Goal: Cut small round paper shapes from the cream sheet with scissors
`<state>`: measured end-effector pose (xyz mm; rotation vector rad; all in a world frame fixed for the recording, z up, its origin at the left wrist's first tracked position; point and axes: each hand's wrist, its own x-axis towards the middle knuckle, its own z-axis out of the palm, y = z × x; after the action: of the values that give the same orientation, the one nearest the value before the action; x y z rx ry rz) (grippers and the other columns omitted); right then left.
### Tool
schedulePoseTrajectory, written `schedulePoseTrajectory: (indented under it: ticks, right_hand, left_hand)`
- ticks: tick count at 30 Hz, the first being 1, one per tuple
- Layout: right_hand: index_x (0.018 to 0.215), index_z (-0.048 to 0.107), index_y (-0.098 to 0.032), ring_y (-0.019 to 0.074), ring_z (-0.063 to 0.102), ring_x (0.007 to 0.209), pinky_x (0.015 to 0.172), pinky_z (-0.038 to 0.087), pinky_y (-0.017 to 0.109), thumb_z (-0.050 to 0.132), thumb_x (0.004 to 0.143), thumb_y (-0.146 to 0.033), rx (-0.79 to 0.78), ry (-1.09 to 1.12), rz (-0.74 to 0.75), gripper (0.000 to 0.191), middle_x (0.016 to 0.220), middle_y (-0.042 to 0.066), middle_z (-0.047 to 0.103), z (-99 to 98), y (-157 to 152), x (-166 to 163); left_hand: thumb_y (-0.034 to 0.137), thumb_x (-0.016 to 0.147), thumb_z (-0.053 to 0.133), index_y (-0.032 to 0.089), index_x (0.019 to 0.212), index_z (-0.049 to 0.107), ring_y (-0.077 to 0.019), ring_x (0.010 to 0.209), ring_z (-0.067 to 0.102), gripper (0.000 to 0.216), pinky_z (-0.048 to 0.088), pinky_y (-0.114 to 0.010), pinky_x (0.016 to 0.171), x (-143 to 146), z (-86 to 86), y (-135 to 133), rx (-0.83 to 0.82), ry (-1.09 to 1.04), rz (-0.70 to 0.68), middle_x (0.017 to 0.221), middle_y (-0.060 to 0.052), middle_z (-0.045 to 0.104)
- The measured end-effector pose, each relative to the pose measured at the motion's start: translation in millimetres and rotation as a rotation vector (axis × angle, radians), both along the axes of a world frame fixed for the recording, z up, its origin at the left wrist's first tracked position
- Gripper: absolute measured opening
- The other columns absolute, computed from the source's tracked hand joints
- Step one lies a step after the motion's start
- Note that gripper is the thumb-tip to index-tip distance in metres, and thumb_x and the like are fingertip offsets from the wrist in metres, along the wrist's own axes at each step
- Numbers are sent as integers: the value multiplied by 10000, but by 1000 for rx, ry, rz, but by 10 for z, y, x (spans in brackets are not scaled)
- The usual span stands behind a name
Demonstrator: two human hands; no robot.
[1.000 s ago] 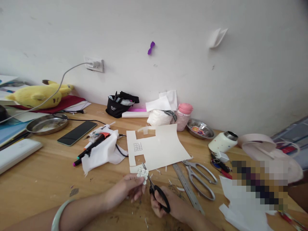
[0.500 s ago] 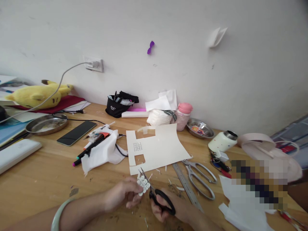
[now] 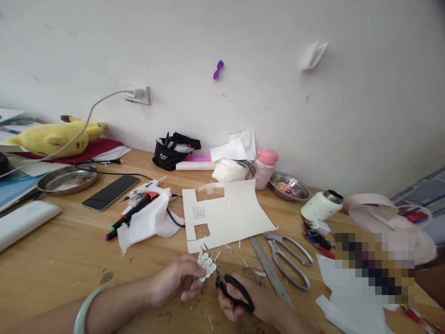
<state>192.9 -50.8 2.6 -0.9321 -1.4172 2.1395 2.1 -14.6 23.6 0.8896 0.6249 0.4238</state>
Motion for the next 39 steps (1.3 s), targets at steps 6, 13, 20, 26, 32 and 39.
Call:
schedulePoseTrajectory:
  ticks: [6, 13, 20, 26, 32, 39]
  right_hand:
    - [646, 415, -134, 33, 366, 465, 437, 253, 164, 507, 607, -737, 12, -48, -17, 611, 589, -26, 393, 30, -12, -1]
    - [616, 401, -141, 35, 351, 453, 436, 244, 168, 474, 614, -753, 49, -71, -5, 616, 546, -25, 400, 76, 5, -14]
    - [605, 393, -151, 49, 363, 460, 447, 264, 176, 438, 599, -781, 71, -132, -13, 632, 528, -26, 410, 149, -2, -32]
    - [567, 352, -165, 49, 355, 453, 443, 249, 183, 447, 576, -789, 62, -109, 0, 631, 513, -34, 387, 187, -1, -55]
    - [570, 344, -167, 45, 354, 453, 446, 247, 182, 481, 536, -790, 24, -140, -33, 638, 517, -44, 380, 246, 2, -65]
    - [580, 397, -149, 43, 355, 437, 430, 237, 179, 496, 534, -784, 11, -138, -52, 644, 504, -34, 404, 141, 14, -43]
  left_hand:
    - [283, 597, 525, 154, 416, 419, -39, 278, 286, 246, 121, -222, 352, 2, 36, 12, -9, -31, 4, 347, 60, 333]
    - [283, 593, 526, 146, 420, 429, -34, 276, 293, 241, 122, -215, 345, 5, 26, 5, -30, -25, -12, 359, 57, 355]
    - [281, 578, 528, 152, 426, 421, -36, 272, 284, 226, 91, -225, 342, 0, 16, -6, -50, 15, -3, 341, 59, 352]
    - [287, 575, 526, 150, 417, 426, -35, 278, 281, 232, 89, -227, 351, 10, 48, 11, -40, 16, -25, 348, 58, 351]
    - [265, 558, 521, 153, 427, 425, -34, 274, 282, 197, 84, -216, 332, -7, 26, 21, -53, 27, -14, 366, 57, 365]
    - [244, 573, 525, 156, 416, 400, -29, 275, 275, 220, 81, -208, 328, -22, 2, 27, -12, -27, 19, 360, 65, 330]
